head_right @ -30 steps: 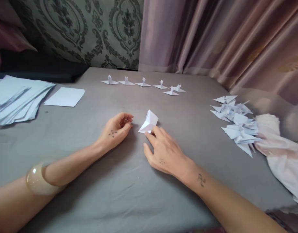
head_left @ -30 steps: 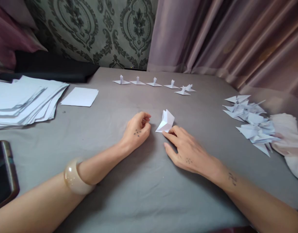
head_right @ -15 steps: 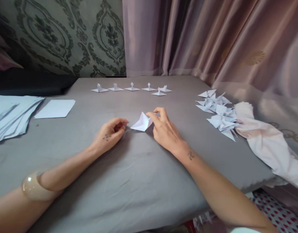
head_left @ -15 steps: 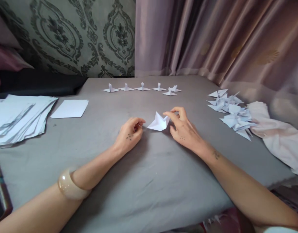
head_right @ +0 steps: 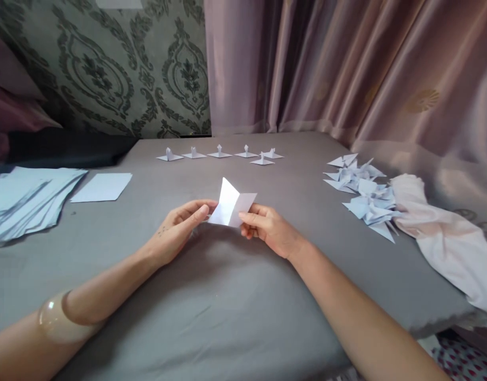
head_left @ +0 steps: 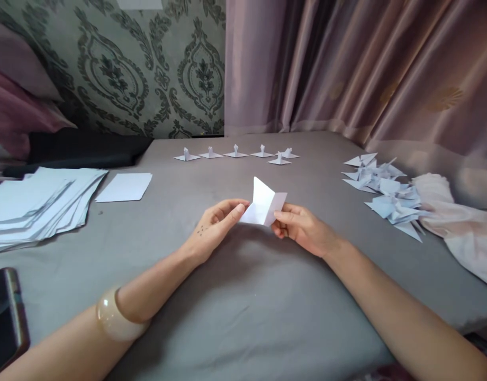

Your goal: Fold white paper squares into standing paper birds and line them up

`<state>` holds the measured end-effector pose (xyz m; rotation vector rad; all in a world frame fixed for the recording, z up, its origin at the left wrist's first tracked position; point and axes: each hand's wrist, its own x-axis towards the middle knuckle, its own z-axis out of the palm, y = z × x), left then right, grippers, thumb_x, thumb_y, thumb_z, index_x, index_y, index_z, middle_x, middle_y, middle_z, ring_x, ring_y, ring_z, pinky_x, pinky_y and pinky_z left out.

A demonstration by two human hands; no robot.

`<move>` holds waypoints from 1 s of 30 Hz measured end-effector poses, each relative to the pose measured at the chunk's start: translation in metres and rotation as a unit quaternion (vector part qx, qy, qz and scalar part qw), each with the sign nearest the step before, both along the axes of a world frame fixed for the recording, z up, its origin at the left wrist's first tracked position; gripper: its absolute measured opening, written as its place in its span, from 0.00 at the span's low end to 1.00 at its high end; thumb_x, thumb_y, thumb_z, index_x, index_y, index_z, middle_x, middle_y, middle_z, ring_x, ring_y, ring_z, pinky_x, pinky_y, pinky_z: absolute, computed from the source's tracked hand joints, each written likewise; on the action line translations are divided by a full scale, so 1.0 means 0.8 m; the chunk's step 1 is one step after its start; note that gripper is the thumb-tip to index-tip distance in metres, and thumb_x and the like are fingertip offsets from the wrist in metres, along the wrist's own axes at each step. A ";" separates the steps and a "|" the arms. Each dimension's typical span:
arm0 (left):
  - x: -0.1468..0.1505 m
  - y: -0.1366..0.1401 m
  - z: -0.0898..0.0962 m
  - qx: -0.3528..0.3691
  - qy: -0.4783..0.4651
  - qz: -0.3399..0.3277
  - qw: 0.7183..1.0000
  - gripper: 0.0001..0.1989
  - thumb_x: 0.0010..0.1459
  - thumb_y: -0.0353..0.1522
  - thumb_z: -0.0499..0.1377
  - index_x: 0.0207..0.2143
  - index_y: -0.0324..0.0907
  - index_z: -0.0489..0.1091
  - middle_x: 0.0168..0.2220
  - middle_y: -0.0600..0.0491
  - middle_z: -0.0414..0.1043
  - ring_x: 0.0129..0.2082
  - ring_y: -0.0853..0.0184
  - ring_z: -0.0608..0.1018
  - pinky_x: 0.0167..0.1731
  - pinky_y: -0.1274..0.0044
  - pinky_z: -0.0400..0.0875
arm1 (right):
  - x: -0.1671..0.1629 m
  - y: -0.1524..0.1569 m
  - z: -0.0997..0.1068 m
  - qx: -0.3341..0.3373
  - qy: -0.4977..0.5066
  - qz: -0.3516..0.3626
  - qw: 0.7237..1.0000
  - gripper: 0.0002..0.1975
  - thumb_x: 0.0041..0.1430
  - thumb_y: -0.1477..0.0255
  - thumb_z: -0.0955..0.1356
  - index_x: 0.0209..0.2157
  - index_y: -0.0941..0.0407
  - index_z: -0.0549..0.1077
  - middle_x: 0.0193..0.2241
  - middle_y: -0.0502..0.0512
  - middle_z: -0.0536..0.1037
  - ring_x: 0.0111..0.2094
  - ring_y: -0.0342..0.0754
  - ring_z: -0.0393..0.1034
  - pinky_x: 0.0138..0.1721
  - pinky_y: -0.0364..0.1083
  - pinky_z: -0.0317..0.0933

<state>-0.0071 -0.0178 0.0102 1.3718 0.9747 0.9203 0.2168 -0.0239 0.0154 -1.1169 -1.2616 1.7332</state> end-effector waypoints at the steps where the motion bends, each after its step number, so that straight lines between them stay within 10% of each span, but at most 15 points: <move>1: 0.001 -0.001 -0.001 -0.013 -0.011 -0.003 1.000 0.19 0.60 0.45 0.57 0.47 0.42 0.72 0.43 0.49 0.77 0.44 0.62 0.77 0.45 0.73 0.70 | 0.000 0.000 -0.002 -0.005 -0.006 0.001 1.000 0.14 0.54 0.62 0.70 0.37 0.58 0.74 0.25 0.50 0.71 0.27 0.42 0.64 0.32 0.44 0.60; 10: 0.010 -0.004 -0.005 -0.085 -0.073 0.039 0.993 0.14 0.53 0.40 0.66 0.35 0.39 0.76 0.34 0.51 0.79 0.34 0.68 0.77 0.36 0.78 0.69 | -0.022 -0.007 -0.004 0.074 -0.150 -0.001 0.986 0.17 0.58 0.57 0.68 0.38 0.57 0.76 0.23 0.49 0.72 0.27 0.42 0.66 0.33 0.44 0.60; 17: 0.008 0.006 -0.016 -0.114 -0.160 0.114 0.974 0.12 0.48 0.39 0.69 0.32 0.41 0.78 0.30 0.54 0.78 0.29 0.71 0.75 0.33 0.80 0.68 | -0.030 -0.010 -0.009 0.121 -0.181 -0.147 0.965 0.22 0.56 0.58 0.68 0.48 0.56 0.73 0.29 0.52 0.77 0.24 0.42 0.67 0.30 0.45 0.64; 24: 0.003 0.035 -0.015 -0.045 -0.133 0.226 0.964 0.14 0.42 0.41 0.71 0.29 0.41 0.78 0.32 0.53 0.77 0.34 0.70 0.74 0.36 0.80 0.64 | -0.040 0.026 -0.018 0.312 -0.154 -0.209 0.914 0.17 0.53 0.66 0.69 0.45 0.56 0.71 0.41 0.57 0.79 0.39 0.46 0.73 0.43 0.47 0.65; 30: 0.009 0.059 -0.020 -0.056 -0.091 0.252 0.962 0.20 0.36 0.43 0.71 0.28 0.38 0.76 0.25 0.53 0.74 0.27 0.70 0.72 0.29 0.79 0.61 | -0.060 0.073 -0.026 0.230 -0.183 -0.239 0.925 0.11 0.47 0.74 0.68 0.36 0.55 0.69 0.36 0.54 0.79 0.38 0.47 0.74 0.44 0.48 0.65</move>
